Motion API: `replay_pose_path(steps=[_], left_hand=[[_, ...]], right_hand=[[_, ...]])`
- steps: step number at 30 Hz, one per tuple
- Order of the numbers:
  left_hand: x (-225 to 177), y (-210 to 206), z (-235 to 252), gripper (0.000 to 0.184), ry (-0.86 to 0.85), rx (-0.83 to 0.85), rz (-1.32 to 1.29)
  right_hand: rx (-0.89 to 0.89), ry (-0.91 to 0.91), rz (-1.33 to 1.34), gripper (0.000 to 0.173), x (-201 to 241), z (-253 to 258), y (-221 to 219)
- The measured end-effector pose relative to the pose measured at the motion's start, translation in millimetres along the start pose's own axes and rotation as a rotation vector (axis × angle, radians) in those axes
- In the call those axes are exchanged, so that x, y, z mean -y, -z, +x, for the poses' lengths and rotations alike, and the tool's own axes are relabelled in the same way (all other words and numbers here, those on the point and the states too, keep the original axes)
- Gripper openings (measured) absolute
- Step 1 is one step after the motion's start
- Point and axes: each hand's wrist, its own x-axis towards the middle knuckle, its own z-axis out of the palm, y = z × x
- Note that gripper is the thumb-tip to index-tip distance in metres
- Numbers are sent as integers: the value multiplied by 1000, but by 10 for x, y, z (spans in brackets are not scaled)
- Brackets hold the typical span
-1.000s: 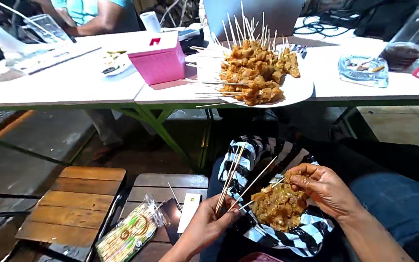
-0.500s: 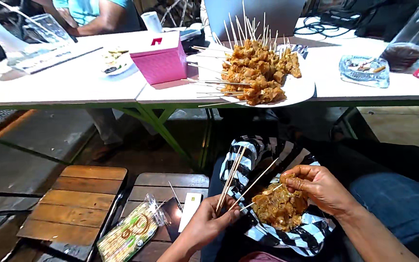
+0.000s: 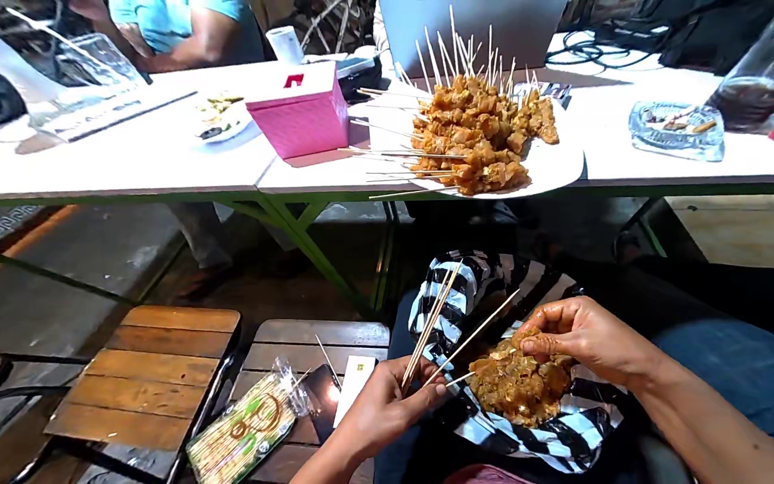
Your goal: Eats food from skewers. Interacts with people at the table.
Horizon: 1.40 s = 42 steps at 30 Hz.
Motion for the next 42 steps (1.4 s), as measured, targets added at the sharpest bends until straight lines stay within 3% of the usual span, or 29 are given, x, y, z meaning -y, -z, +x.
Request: replay_pose_path(steps=[6, 10, 13, 17, 23, 28, 33, 37, 39, 42], left_hand=[[6, -49, 24, 2, 26, -4, -20], [1, -34, 27, 4, 54, -60, -67], [-2, 21, 4, 3, 61, -106, -45], [-20, 57, 18, 4, 59, -150, -13], [-21, 85, 9, 5, 47, -165, -5], [-32, 90, 22, 4, 66, -168, -15], [-30, 154, -11, 4, 59, -162, -13], [-34, 186, -37, 3, 79, -143, -43], [-31, 161, -37, 3, 85, -116, -47], [-8, 99, -19, 4, 86, -73, -57]], right_hand=[[52, -41, 29, 7, -37, 45, -90], [-48, -22, -61, 39, 15, 4, 55], [-159, -6, -372, 23, -73, -20, 269], [21, 4, -871, 15, -205, -11, 199], [172, 103, -1057, 14, -201, 166, -71], [428, -245, -1229, 29, -219, 463, -360], [355, -200, -978, 18, -278, 595, -150], [120, -105, -399, 10, -217, 400, 108], [12, -82, -106, 14, -172, 281, 154], [-114, -61, 132, 14, -147, 172, 142]])
